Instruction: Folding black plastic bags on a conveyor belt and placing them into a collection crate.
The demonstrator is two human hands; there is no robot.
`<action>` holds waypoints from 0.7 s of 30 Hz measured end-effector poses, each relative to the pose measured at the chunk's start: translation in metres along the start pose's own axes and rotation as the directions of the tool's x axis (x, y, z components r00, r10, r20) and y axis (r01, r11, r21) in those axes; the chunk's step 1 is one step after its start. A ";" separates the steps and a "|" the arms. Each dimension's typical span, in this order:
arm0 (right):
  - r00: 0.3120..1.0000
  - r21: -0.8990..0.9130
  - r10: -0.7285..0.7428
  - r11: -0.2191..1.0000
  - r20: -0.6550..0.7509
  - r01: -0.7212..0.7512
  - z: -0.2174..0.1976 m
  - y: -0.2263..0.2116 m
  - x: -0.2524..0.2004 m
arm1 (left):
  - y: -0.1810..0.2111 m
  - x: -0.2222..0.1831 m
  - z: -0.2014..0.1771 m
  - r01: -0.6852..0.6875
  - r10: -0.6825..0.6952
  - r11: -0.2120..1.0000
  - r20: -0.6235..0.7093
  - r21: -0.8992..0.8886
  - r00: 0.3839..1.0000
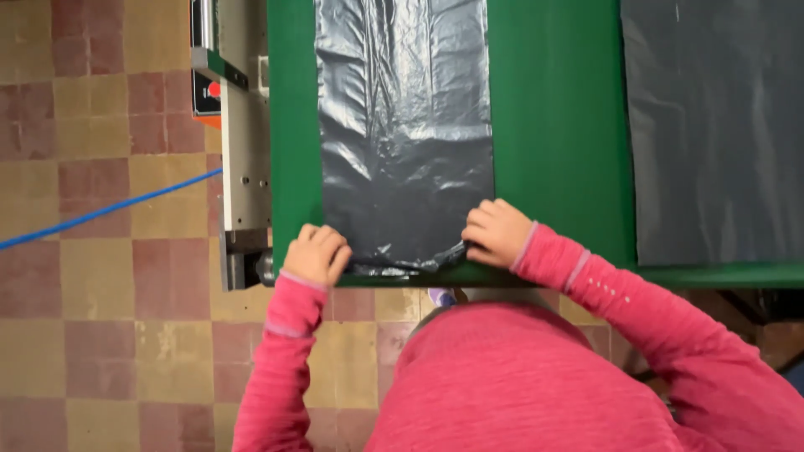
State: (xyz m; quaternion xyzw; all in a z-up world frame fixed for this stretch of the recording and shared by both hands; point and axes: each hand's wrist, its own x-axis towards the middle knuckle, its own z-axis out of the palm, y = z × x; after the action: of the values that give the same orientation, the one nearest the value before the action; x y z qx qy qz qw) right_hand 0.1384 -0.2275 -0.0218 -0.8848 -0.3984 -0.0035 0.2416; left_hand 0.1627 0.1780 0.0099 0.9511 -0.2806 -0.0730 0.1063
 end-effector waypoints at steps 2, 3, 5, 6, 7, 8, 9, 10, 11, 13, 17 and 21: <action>0.990 -0.052 -0.056 0.997 -0.132 0.049 -0.027 -0.023 0.010 | 0.033 0.011 -0.023 -0.051 0.050 0.999 -0.164 -0.001 0.985; 0.991 -0.034 -0.046 0.999 -0.123 0.042 -0.019 -0.017 0.008 | 0.040 0.010 -0.025 -0.046 0.044 0.999 -0.145 -0.011 0.988; 0.997 -0.174 -0.024 0.985 -0.072 0.012 -0.002 -0.008 0.005 | 0.053 0.006 -0.030 -0.129 0.135 0.991 -0.243 0.043 0.960; 0.998 -0.157 -0.018 0.988 -0.064 0.008 -0.001 -0.014 0.000 | 0.050 -0.007 -0.021 -0.123 0.128 0.992 -0.227 0.035 0.965; 0.987 -0.077 -0.007 0.997 -0.159 -0.005 -0.005 -0.010 0.001 | 0.043 -0.007 -0.013 -0.131 0.144 0.989 -0.213 0.073 0.966; 0.968 0.005 0.011 1.000 -0.251 -0.010 -0.010 -0.006 0.003 | 0.036 -0.006 -0.005 -0.139 0.159 0.984 -0.198 0.111 0.967; 0.968 0.000 0.009 1.000 -0.251 -0.009 -0.012 -0.009 -0.005 | 0.039 -0.012 -0.008 -0.140 0.160 0.984 -0.203 0.112 0.966; 0.977 0.047 0.042 0.998 -0.211 -0.033 -0.015 -0.012 -0.013 | 0.041 -0.018 -0.011 -0.135 0.149 0.986 -0.159 0.096 0.976; 0.982 0.092 0.079 0.994 -0.172 -0.063 -0.017 -0.016 -0.021 | 0.042 -0.022 -0.013 -0.135 0.144 0.987 -0.112 0.081 0.983; 0.975 0.145 0.132 0.984 -0.179 -0.106 -0.023 -0.020 -0.050 | 0.050 -0.022 -0.028 -0.131 0.123 0.989 -0.101 -0.072 0.987; 0.901 0.441 0.421 0.831 -0.103 -0.338 -0.064 0.015 -0.056 | 0.052 0.042 -0.082 -0.133 0.056 0.824 -0.155 -0.550 0.986; 0.834 0.505 0.532 0.766 -0.149 -0.398 -0.132 0.104 0.036 | -0.001 0.184 -0.074 -0.191 -0.046 0.733 -0.328 -0.653 0.943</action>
State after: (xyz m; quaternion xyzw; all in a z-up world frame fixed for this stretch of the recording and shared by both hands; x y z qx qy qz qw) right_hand 0.2610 -0.3174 0.0582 -0.8644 -0.1146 0.0236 0.4889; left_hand 0.3311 0.0894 0.0666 0.8337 -0.2507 -0.0092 0.4919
